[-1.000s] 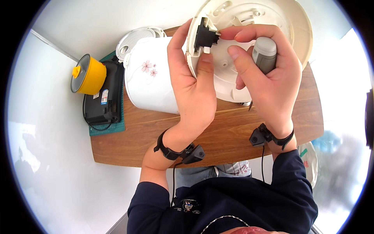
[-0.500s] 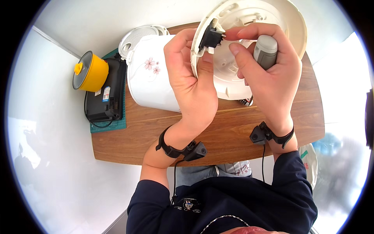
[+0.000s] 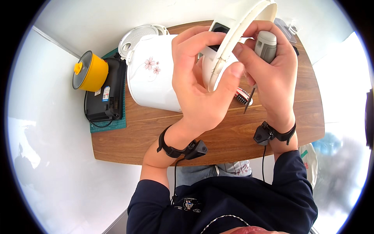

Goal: The person disassembles a white rice cooker on a wooden table. They remove the inner pot, lid, and sealing ring, then use a screwdriver to remove screws from the base and separate the bottom cover, exposing the internal wiring and heating element.

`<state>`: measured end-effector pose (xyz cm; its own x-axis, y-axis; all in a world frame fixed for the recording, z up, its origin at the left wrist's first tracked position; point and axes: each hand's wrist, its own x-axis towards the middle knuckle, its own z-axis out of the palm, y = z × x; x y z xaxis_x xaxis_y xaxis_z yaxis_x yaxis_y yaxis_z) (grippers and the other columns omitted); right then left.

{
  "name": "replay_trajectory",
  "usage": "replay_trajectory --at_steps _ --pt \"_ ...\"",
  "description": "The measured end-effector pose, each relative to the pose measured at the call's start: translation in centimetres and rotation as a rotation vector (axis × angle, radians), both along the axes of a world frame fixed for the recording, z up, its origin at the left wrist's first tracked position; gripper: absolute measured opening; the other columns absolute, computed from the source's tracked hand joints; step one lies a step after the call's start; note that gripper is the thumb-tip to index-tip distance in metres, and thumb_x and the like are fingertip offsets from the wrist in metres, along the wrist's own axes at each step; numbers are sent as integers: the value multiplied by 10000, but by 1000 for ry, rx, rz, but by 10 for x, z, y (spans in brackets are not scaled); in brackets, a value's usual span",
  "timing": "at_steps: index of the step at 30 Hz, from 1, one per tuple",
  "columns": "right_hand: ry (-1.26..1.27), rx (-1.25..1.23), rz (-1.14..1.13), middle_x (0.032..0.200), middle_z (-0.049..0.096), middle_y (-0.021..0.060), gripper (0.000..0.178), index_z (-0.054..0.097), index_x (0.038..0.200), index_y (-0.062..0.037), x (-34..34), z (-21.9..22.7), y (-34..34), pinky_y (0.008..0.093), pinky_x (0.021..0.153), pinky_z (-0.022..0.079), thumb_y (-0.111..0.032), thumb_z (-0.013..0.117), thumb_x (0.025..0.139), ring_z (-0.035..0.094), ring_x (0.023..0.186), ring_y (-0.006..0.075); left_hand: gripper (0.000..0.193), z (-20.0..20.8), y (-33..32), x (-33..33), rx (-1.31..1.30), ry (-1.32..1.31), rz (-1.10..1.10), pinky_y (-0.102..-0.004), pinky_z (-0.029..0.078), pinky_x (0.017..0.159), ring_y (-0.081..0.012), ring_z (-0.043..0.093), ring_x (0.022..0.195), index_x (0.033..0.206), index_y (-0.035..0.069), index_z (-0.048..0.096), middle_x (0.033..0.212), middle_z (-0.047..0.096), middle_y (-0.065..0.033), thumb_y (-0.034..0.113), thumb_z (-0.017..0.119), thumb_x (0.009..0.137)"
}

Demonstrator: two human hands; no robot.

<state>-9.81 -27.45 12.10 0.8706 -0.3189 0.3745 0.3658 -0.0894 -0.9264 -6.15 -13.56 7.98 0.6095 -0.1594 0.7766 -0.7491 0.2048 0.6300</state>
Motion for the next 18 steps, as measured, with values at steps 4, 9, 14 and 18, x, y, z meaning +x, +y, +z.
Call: replay_trajectory --at_steps 4,9,14,18 --pt "-52 115 3 814 651 -15 228 654 1098 -21 2 -3 2 174 458 345 -12 742 888 499 569 3 371 2 5 8 74 -184 97 -382 443 1056 -228 551 1207 1338 9 527 1375 523 -165 195 625 1033" --pt "-62 55 -43 788 657 -6 244 641 1102 8 0 -5 3 182 454 356 -17 746 883 515 559 16 254 8 5 8 71 -258 156 -349 479 913 -265 563 1089 1228 -9 617 1264 551 -179 91 641 995" --pt "-88 -29 -93 758 651 -8 275 641 1099 17 -3 -9 3 185 463 372 -40 789 875 530 559 28 211 13 2 3 48 -297 214 -337 497 863 -278 569 1047 1188 -29 632 1227 565 -197 -3 609 979" --pt "-167 -120 -75 771 655 -11 325 643 1100 15 0 -9 1 180 476 382 -91 841 865 538 568 26 215 13 3 -7 71 -183 196 -319 497 815 -246 562 1003 1196 -32 618 1242 557 -195 -15 580 985"
